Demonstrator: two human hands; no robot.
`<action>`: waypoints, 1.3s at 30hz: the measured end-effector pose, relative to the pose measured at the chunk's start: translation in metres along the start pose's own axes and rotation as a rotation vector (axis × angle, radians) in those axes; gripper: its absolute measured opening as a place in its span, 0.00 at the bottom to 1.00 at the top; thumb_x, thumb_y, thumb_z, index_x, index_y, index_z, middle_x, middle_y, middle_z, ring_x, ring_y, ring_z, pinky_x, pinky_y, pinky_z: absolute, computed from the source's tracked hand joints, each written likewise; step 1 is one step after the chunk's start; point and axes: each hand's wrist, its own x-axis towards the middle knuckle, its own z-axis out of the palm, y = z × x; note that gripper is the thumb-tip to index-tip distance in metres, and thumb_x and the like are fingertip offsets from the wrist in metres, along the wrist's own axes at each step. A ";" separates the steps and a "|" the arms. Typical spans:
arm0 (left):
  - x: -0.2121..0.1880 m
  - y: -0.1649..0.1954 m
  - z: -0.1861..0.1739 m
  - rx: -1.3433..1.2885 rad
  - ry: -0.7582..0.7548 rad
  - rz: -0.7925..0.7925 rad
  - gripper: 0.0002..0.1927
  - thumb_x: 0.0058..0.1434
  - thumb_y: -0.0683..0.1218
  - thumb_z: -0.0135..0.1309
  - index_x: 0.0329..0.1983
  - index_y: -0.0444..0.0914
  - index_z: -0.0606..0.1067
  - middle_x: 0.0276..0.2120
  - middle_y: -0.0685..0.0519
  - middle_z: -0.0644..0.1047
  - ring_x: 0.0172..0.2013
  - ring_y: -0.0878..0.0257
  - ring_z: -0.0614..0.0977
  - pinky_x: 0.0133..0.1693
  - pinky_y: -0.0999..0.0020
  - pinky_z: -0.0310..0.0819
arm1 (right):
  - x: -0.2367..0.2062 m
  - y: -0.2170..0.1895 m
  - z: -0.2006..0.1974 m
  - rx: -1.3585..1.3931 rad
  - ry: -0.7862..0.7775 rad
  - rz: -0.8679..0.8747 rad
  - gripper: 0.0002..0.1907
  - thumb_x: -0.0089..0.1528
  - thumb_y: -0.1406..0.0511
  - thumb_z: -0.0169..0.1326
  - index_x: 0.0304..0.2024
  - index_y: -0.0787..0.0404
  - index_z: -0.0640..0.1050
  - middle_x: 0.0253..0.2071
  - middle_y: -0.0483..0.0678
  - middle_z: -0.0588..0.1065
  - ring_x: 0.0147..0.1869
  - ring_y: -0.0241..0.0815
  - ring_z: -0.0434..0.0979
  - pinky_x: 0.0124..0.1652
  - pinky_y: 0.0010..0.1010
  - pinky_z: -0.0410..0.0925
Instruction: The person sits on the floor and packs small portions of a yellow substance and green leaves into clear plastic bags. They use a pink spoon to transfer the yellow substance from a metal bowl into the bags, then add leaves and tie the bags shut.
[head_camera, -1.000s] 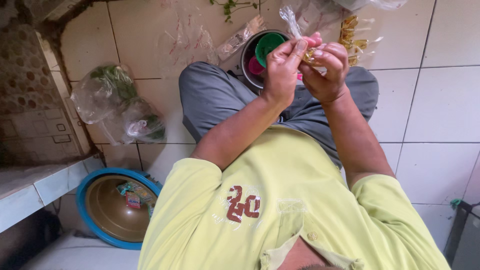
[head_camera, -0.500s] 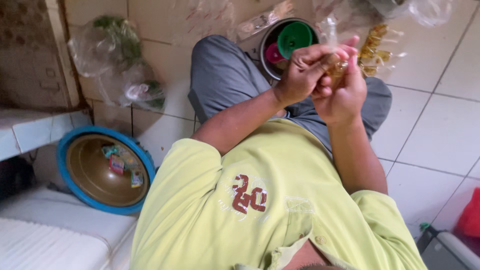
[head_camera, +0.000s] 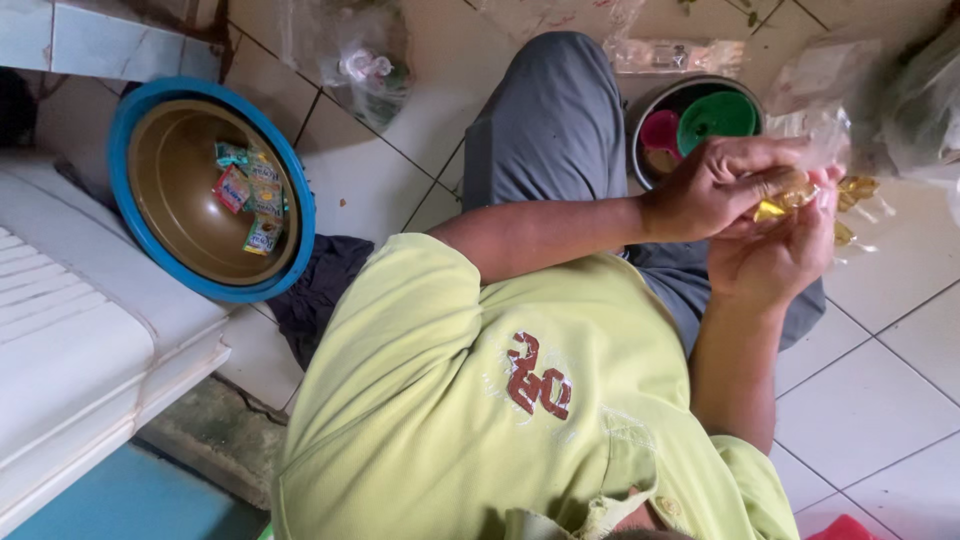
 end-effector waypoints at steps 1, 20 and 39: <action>0.000 -0.001 0.001 0.017 -0.010 0.007 0.12 0.73 0.41 0.56 0.56 0.33 0.79 0.50 0.49 0.84 0.51 0.66 0.85 0.56 0.72 0.80 | 0.001 0.001 -0.002 0.226 0.010 0.136 0.19 0.76 0.61 0.51 0.64 0.66 0.66 0.56 0.55 0.73 0.58 0.45 0.73 0.59 0.33 0.69; -0.020 0.018 -0.019 -0.286 -0.023 -0.342 0.14 0.76 0.42 0.48 0.58 0.29 0.77 0.61 0.47 0.76 0.28 0.75 0.71 0.29 0.80 0.67 | -0.019 0.029 -0.018 -0.109 0.167 -0.007 0.23 0.74 0.52 0.44 0.63 0.60 0.66 0.55 0.48 0.74 0.49 0.39 0.78 0.42 0.28 0.73; -0.018 0.015 -0.064 0.198 -0.543 -0.417 0.10 0.69 0.36 0.46 0.47 0.32 0.77 0.42 0.56 0.80 0.43 0.69 0.79 0.47 0.74 0.75 | -0.030 -0.029 -0.020 -1.762 -0.058 -1.001 0.23 0.62 0.59 0.56 0.60 0.46 0.71 0.58 0.45 0.73 0.63 0.50 0.71 0.63 0.52 0.59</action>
